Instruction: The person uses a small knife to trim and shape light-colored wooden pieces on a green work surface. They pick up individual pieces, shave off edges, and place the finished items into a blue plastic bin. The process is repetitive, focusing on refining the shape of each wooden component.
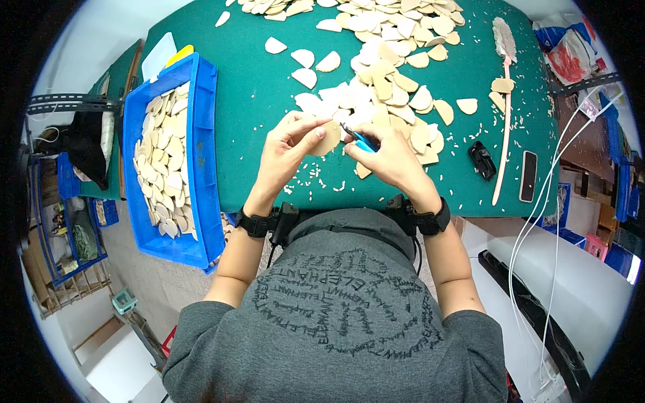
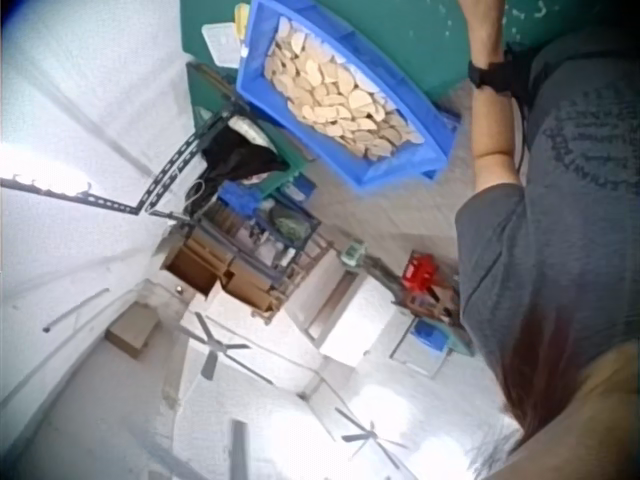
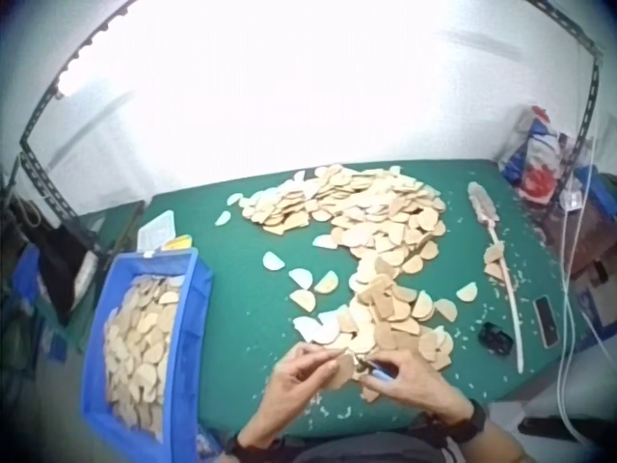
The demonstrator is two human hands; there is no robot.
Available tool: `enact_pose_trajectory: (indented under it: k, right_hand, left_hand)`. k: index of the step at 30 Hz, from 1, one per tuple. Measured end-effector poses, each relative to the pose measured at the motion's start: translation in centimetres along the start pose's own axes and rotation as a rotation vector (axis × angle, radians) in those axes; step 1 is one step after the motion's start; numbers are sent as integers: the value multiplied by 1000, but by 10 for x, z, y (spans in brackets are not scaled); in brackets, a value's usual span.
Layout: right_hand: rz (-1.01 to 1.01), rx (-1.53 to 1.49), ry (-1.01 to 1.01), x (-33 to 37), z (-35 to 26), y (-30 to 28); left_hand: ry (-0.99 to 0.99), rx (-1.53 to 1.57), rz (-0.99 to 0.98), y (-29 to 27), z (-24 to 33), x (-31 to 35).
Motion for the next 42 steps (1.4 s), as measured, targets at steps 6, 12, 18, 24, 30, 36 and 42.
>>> enact_pose_trajectory:
  k: [6, 12, 18, 24, 30, 36, 42]
  right_hand:
    - [-4, -6, 11, -2, -1, 5]
    - [7, -2, 0, -5, 1, 8]
    - [-18, -11, 20, -9, 0, 12]
    - [-6, -101, -10, -15, 1, 20]
    - [37, -214, 140, -24, 2, 16]
    - [61, -206, 151, -24, 14, 3]
    - [66, -192, 152, -26, 24, 2]
  left_hand:
    - [5, -38, 40, -4, 2, 4]
    - [65, -77, 76, -3, 4, 4]
    - [90, -99, 96, -5, 2, 3]
    - [57, -105, 104, -13, 1, 1]
    - [5, -51, 225, -36, -2, 0]
    - [133, -356, 905, -175, -9, -15]
    - [331, -875, 506, -101, -72, -75]
Point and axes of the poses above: each hand's wrist, its own x-axis away from the middle knuckle, its own y-axis out of the palm, z = x × y, the point moved 3 cm from there along -x, towards the middle knuckle, and after that the axes turned 11 degrees about z, right-handed, at the moved point
